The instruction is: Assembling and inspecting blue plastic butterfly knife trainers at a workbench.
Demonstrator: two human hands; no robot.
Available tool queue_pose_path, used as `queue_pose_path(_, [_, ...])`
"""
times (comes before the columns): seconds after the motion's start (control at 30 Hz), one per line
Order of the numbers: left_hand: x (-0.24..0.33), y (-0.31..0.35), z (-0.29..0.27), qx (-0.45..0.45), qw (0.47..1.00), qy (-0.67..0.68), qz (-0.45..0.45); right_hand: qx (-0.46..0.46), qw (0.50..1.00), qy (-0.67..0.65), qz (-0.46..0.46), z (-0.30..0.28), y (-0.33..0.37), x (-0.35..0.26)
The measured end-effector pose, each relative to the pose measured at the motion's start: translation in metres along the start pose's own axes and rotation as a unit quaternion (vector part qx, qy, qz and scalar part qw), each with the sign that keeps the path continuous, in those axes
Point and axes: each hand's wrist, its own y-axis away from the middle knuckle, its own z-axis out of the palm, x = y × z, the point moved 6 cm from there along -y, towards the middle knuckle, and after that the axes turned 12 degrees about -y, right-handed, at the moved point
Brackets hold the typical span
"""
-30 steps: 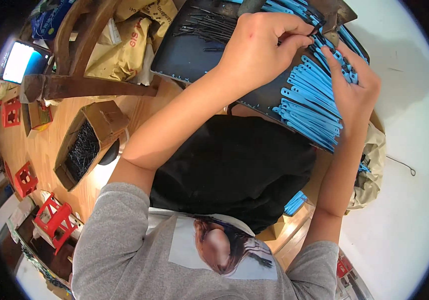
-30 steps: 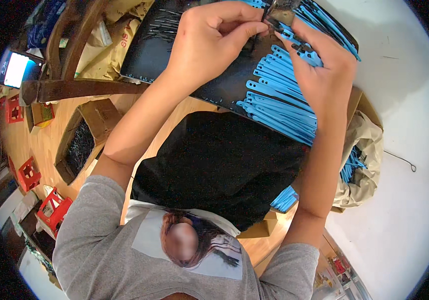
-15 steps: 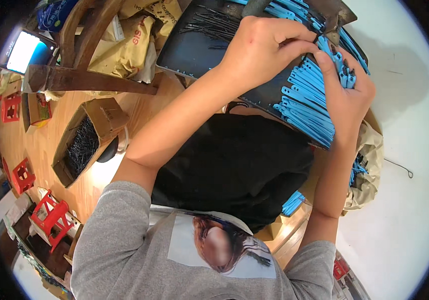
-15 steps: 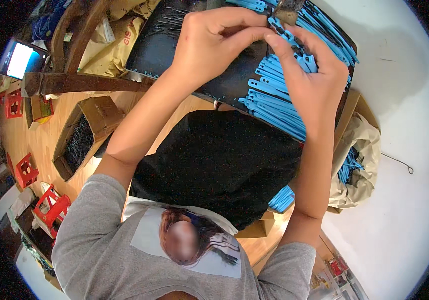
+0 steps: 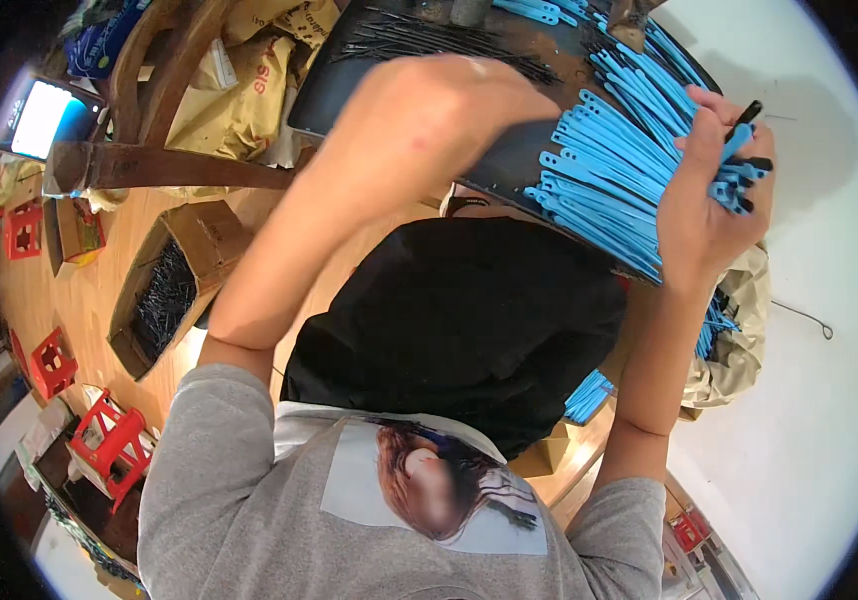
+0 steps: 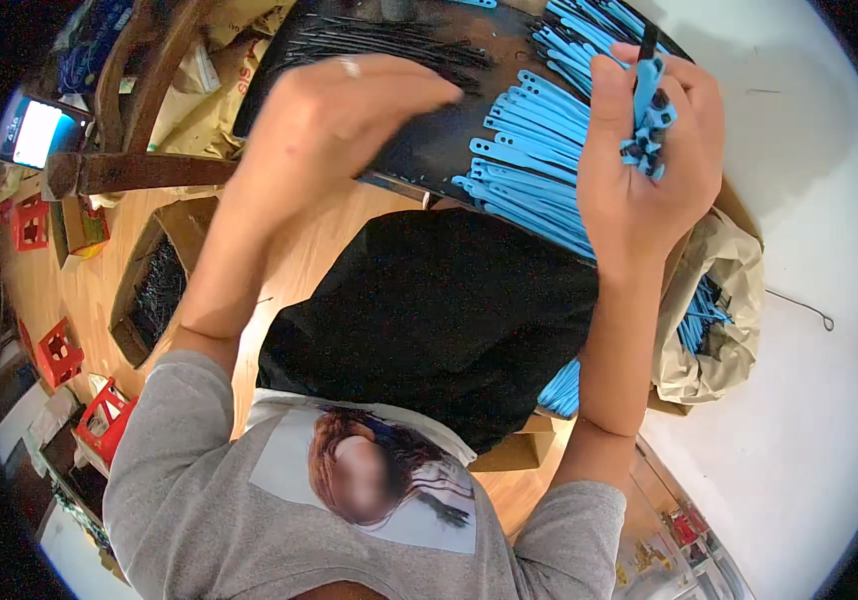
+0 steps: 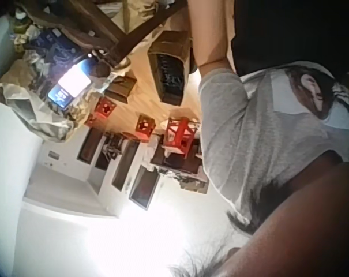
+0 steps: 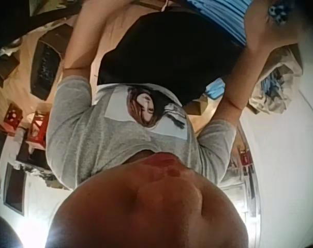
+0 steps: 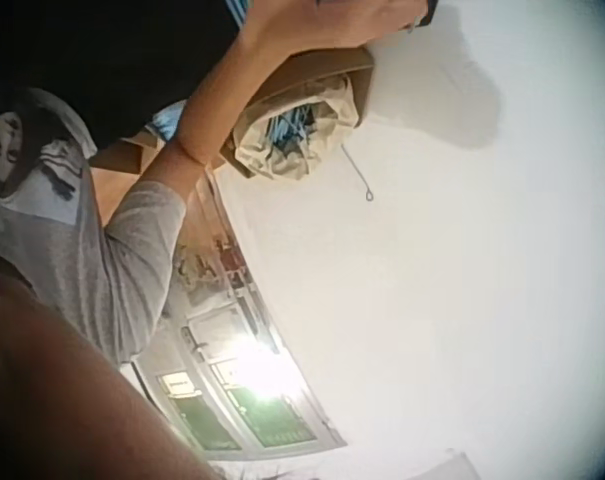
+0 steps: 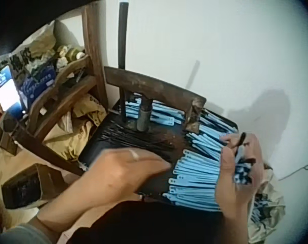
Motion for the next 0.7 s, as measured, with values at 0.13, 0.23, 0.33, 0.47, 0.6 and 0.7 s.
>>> queue_pose_path(0.13, [-0.020,0.010,-0.015,0.019,0.991,-0.132,0.020,-0.133,0.985,0.071,-0.079,0.003,0.000,0.009])
queue_pose_path(0.23, [-0.024,0.014,-0.012,-0.015,0.981,-0.193,0.034,-0.229,0.964,0.103,-0.091,0.011,0.008,0.015])
queue_pose_path(0.33, [-0.024,0.014,-0.006,-0.049,0.976,-0.211,0.037,-0.288,0.930,0.225,-0.041,0.022,0.014,0.024])
queue_pose_path(0.47, [-0.023,0.012,-0.009,-0.053,0.980,-0.189,0.027,-0.349,0.903,0.249,-0.035,0.031,0.016,0.033])
queue_pose_path(0.6, [-0.023,0.011,-0.020,-0.079,0.974,-0.205,0.050,-0.356,0.894,0.263,-0.059,0.035,0.016,0.027])
queue_pose_path(0.7, [-0.028,0.013,-0.021,-0.111,0.962,-0.237,0.077,-0.356,0.892,0.273,-0.054,0.039,0.016,0.028])
